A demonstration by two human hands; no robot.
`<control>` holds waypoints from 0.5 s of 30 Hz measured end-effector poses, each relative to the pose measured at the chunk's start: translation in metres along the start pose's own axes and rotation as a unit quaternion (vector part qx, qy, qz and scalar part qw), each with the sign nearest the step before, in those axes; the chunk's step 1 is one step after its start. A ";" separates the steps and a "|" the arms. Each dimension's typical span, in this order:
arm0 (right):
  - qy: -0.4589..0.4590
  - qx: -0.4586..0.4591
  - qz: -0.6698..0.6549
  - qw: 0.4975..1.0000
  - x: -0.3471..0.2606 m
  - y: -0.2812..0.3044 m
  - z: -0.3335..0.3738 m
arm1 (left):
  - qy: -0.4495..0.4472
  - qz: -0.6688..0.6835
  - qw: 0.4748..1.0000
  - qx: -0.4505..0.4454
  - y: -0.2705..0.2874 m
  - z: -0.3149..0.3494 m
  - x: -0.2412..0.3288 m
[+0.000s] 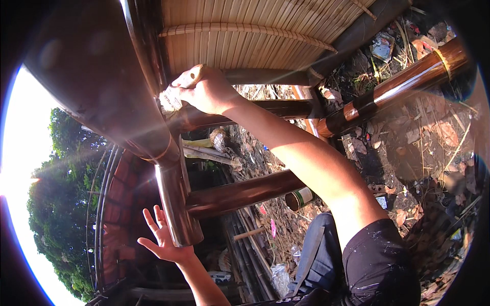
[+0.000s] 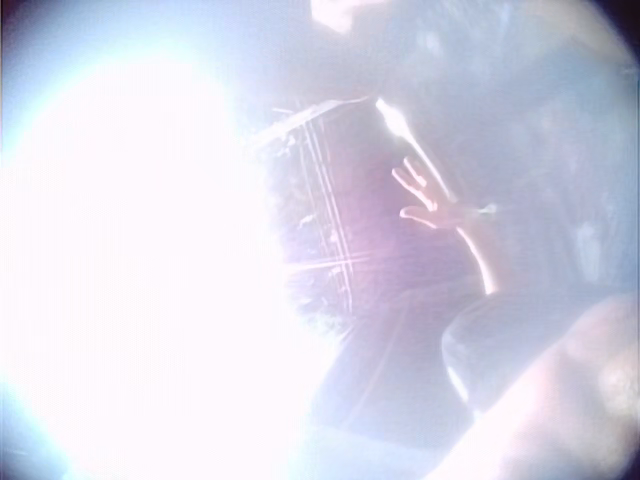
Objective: The person applies varnish to a wooden chair using a brush. They dip the brush into a container and coat the chair's frame and legs, working around the structure in an outdoor area.
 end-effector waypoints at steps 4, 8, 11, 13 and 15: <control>-0.158 -0.146 -0.053 0.975 0.038 0.029 0.036 | -0.011 0.007 1.000 0.027 0.003 0.004 0.002; -0.256 -0.192 0.278 0.906 0.112 0.111 0.077 | -0.011 -0.007 1.000 0.014 0.008 0.012 0.007; -0.226 -0.129 0.330 0.908 0.117 0.144 0.098 | -0.013 0.002 1.000 -0.013 -0.001 0.003 0.007; -0.250 -0.118 0.203 0.939 0.111 0.142 0.104 | -0.023 0.008 0.999 -0.027 0.002 0.003 0.005; -0.323 -0.130 0.116 0.930 0.135 0.154 0.119 | -0.039 0.017 0.999 -0.011 0.011 0.007 0.002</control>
Point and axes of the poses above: each hand's wrist, its own z-axis away from the middle knuckle, its own y-axis out of the back of the hand, x = y × z, the point moved 5 cm from there along -z, towards the middle knuckle, and after that the axes turned 13 degrees about z, right-handed, at the moved point
